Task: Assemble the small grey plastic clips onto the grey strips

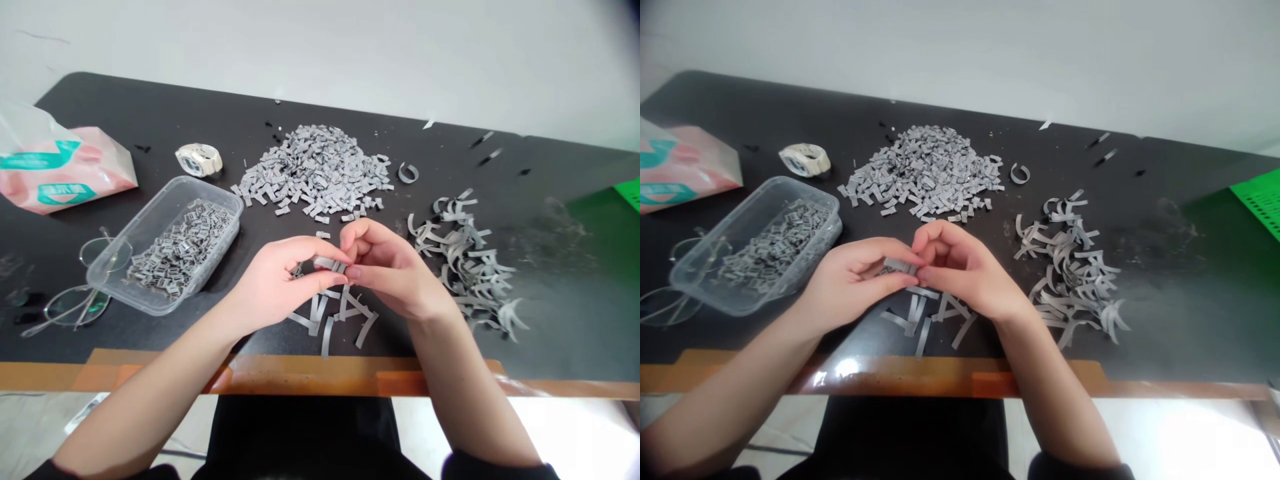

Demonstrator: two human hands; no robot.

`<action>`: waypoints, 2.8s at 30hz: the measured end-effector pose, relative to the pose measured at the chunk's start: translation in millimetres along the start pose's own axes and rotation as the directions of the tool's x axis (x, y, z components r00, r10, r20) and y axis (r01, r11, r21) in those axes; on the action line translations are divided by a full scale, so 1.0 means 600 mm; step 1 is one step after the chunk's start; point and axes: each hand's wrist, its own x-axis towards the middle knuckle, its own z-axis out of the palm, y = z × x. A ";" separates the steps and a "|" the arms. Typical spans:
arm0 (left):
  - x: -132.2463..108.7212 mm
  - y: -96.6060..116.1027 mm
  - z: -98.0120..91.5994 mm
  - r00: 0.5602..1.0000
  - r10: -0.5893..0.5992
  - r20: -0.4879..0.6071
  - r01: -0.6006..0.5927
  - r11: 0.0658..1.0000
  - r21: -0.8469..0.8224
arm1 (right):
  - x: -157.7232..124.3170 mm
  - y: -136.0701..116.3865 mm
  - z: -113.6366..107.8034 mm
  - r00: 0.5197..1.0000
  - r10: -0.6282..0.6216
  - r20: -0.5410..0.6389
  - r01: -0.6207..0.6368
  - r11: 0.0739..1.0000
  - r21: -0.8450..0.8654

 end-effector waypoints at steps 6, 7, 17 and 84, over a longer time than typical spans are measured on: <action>-0.006 0.008 0.009 0.995 0.083 -0.061 -0.081 0.996 0.035 | 0.006 0.009 0.009 0.998 -0.035 0.052 0.025 0.983 0.182; -0.007 0.009 0.009 0.992 0.107 -0.068 -0.104 0.993 0.048 | 0.007 0.010 0.011 0.998 -0.042 0.054 0.030 0.979 0.201; -0.005 0.007 0.001 0.969 0.241 0.045 -0.245 0.937 0.249 | 0.011 0.016 0.018 0.999 -0.022 -0.035 0.027 0.988 0.151; -0.002 -0.004 -0.003 0.970 0.240 -0.049 -0.191 0.867 0.459 | 0.015 0.016 0.014 0.940 -0.074 -0.334 0.012 0.983 -0.184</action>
